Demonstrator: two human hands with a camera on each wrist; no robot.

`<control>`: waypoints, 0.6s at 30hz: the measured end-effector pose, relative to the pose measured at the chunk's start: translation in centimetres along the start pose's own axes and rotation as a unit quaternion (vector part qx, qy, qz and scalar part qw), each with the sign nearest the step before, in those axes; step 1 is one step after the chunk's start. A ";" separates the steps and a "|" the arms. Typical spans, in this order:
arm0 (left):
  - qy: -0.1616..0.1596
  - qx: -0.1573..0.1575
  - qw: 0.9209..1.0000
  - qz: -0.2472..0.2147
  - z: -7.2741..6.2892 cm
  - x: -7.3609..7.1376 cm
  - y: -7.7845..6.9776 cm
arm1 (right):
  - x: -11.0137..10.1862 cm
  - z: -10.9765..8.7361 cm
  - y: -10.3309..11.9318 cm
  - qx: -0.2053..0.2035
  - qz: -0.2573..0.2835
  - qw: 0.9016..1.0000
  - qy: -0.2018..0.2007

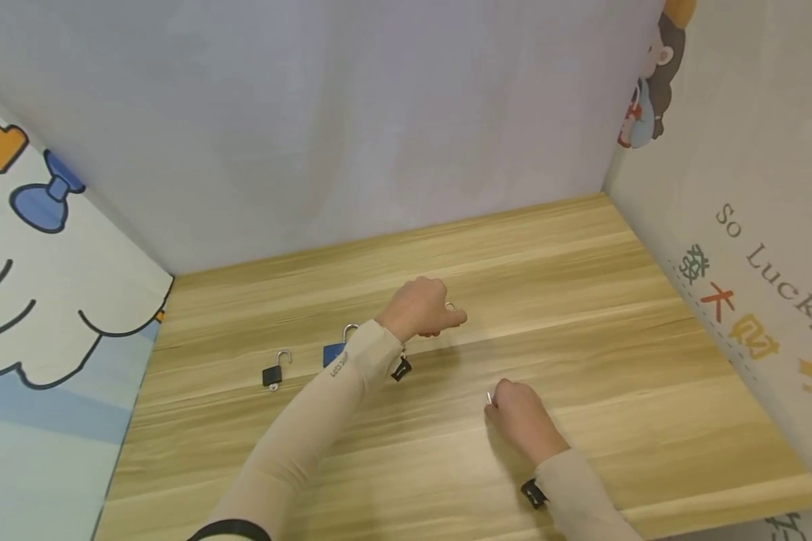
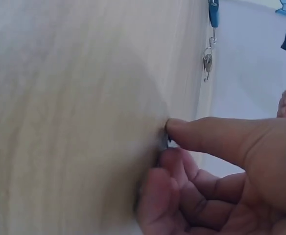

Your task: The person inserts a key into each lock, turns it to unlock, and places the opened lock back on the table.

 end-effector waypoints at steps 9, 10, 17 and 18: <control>0.003 0.001 1.000 -0.013 0.0 0.2 0.0 | -0.3 -0.6 -1.1 0.023 0.128 0.991 -0.006; 0.001 0.001 1.000 -0.012 0.0 0.2 0.0 | -0.3 -0.6 -1.2 0.025 0.141 0.990 -0.008; -0.002 -0.004 1.000 -0.011 -0.1 0.1 -0.1 | -1.2 -0.2 -1.0 0.032 0.252 0.967 -0.013; 0.000 -0.004 1.000 -0.014 -0.1 0.1 -0.1 | -1.4 -0.2 -0.8 0.027 0.273 0.962 -0.010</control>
Point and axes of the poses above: each hand's wrist, its own z-axis towards the middle knuckle, its own x-axis out of the palm, y = z × x, the point moved 6 cm from there along z, towards the middle knuckle
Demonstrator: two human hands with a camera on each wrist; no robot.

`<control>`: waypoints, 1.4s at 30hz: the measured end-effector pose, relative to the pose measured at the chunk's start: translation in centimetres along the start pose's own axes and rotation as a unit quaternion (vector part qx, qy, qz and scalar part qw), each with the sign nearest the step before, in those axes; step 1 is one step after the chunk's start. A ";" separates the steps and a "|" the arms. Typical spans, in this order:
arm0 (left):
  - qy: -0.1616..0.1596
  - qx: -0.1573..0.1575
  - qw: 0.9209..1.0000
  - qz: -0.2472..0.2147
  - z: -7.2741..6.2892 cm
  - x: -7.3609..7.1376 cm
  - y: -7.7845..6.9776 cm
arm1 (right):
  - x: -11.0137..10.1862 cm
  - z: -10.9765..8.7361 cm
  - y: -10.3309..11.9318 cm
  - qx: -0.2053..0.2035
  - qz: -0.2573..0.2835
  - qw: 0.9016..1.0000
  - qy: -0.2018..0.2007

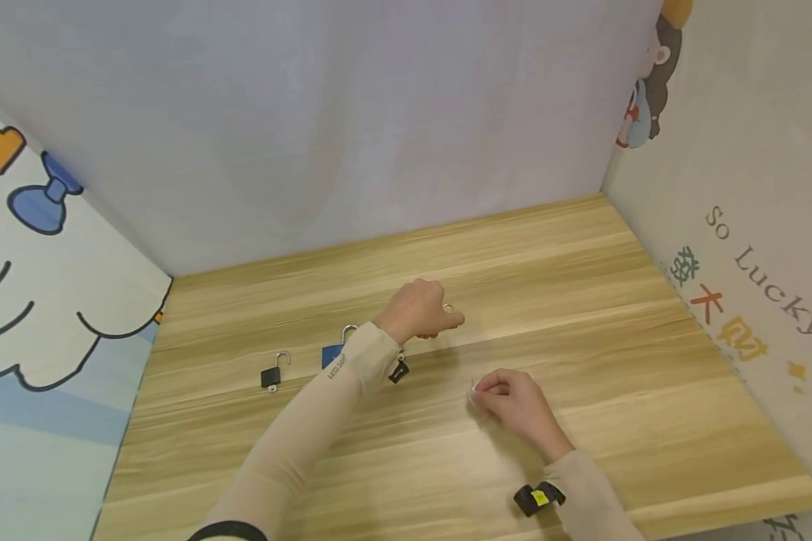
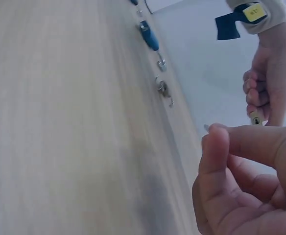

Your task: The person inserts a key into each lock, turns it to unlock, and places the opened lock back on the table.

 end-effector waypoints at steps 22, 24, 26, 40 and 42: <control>-0.014 -0.012 1.000 -0.004 0.7 -0.2 0.7 | 0.0 4.6 3.5 -0.017 0.242 0.970 -0.004; -0.013 -0.013 1.000 -0.005 0.8 -0.1 0.8 | 0.0 5.0 3.6 -0.016 0.254 0.967 -0.005; -0.012 -0.015 1.000 -0.010 0.9 -0.1 0.8 | 0.0 5.2 3.7 -0.017 0.262 0.965 -0.007; -0.016 -0.020 1.000 0.001 0.6 -0.3 1.0 | 0.5 6.0 4.3 -0.002 0.295 0.955 -0.040; -0.014 -0.025 1.000 0.001 0.6 -0.3 1.1 | 0.6 6.1 4.3 0.002 0.304 0.951 -0.050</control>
Point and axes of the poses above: each hand's wrist, its own z-axis towards the middle knuckle, its own x-axis out of the palm, y = z × x, the point moved 6 cm from there along z, towards the middle knuckle
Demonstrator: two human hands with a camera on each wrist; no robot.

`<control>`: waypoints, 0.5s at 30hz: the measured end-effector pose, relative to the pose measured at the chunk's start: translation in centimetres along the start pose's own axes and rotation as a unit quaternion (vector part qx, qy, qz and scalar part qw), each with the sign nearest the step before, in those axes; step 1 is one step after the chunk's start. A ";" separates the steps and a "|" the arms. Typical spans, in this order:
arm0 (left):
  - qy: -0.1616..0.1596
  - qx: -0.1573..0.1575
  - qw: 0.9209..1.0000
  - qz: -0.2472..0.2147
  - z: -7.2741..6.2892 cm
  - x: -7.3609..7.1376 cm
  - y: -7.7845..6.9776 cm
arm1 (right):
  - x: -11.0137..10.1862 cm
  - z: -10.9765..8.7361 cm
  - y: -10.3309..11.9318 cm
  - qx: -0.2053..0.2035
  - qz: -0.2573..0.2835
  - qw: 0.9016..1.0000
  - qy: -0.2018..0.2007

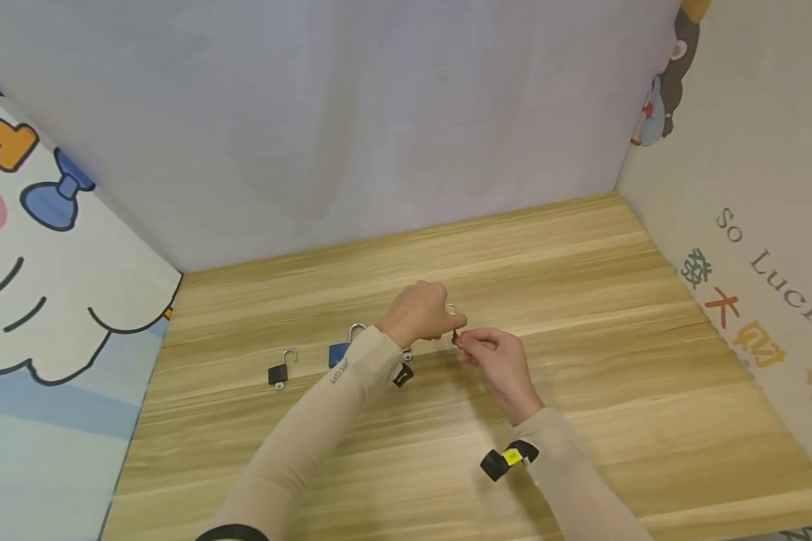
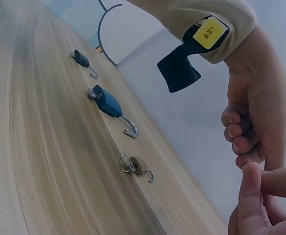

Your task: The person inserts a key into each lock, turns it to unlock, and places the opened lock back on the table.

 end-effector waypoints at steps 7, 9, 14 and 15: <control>0.011 -0.009 1.000 -0.015 0.1 0.1 0.3 | 0.4 0.3 -0.3 -0.002 0.025 0.999 -0.030; 0.011 -0.013 1.000 -0.015 0.1 0.2 0.4 | 0.5 0.4 -0.4 -0.002 0.035 0.999 -0.038; 0.014 -0.018 1.000 -0.020 0.1 0.4 0.6 | 0.8 0.5 -0.6 -0.004 0.060 0.997 -0.056; 0.014 -0.018 1.000 -0.021 0.1 0.4 0.6 | 0.8 0.5 -0.6 -0.005 0.063 0.996 -0.059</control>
Point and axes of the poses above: each hand's wrist, its own z-axis towards the middle knuckle, its own x-axis out of the palm, y = z × x, the point moved 6 cm from there along z, towards the middle knuckle
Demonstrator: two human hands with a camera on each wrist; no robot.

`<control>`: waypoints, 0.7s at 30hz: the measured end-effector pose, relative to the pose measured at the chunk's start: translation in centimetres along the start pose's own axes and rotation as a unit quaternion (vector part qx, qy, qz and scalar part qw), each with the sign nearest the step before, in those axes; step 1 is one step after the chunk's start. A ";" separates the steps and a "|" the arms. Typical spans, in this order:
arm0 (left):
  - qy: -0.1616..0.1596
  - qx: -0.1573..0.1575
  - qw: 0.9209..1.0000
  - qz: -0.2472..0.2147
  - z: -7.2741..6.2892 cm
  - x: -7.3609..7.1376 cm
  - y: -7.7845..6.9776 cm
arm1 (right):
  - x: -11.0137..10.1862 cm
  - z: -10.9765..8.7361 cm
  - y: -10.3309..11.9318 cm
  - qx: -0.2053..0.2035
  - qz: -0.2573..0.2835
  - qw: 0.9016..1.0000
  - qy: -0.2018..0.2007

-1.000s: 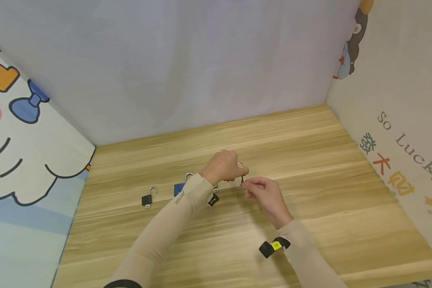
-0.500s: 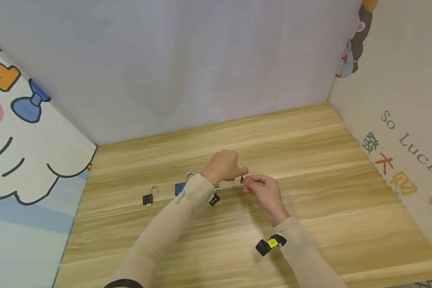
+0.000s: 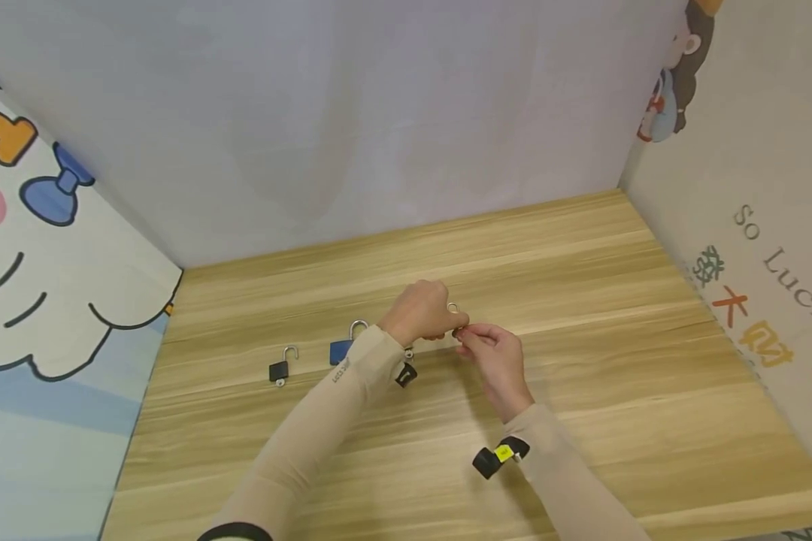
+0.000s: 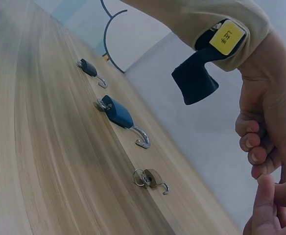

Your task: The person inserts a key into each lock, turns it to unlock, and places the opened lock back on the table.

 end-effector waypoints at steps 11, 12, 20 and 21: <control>0.000 -0.001 1.000 0.010 0.0 -0.1 0.4 | 0.6 0.3 -0.9 0.012 -0.009 0.999 0.034; -0.001 -0.001 1.000 0.011 0.0 -0.1 0.5 | 0.7 0.3 -1.1 0.015 -0.009 0.999 0.040; 0.003 -0.004 1.000 0.001 0.0 0.1 0.6 | 1.4 0.7 -1.7 0.047 0.038 0.996 0.068; 0.006 -0.005 1.000 -0.003 0.0 0.1 0.6 | 1.5 0.7 -1.8 0.055 0.047 0.995 0.071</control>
Point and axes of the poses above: each hand's wrist, its own z-axis towards the middle knuckle, its own x-axis out of the palm, y = z × x, the point moved 6 cm from there along z, towards the middle knuckle
